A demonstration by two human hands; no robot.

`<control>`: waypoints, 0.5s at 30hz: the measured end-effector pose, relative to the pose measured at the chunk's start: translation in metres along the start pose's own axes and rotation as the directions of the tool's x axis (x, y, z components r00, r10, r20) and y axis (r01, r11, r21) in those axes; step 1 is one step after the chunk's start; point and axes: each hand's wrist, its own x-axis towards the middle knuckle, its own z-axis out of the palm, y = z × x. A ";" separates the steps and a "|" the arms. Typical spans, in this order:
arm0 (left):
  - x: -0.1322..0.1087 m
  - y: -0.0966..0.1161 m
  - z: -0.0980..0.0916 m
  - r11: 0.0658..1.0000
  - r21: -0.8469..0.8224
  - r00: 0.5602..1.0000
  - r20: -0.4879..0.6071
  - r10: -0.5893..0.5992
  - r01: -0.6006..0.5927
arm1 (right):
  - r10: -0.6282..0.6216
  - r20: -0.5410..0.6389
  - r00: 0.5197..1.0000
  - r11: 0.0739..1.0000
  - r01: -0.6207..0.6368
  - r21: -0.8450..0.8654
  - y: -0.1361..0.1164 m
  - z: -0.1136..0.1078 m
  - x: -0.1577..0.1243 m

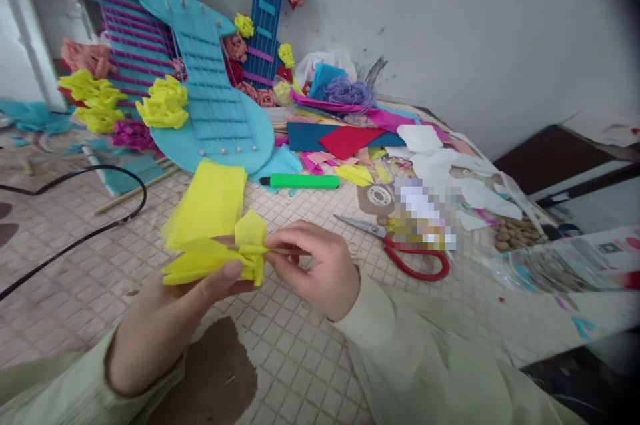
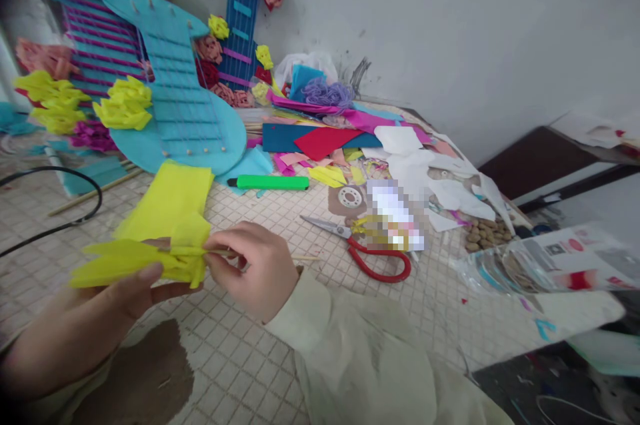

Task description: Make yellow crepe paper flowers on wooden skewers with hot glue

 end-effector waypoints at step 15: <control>-0.004 0.007 0.004 0.971 -0.233 0.996 -0.082 0.040 -0.059 | 0.004 -0.003 1.000 1.000 -0.004 0.011 0.001 -0.001 0.000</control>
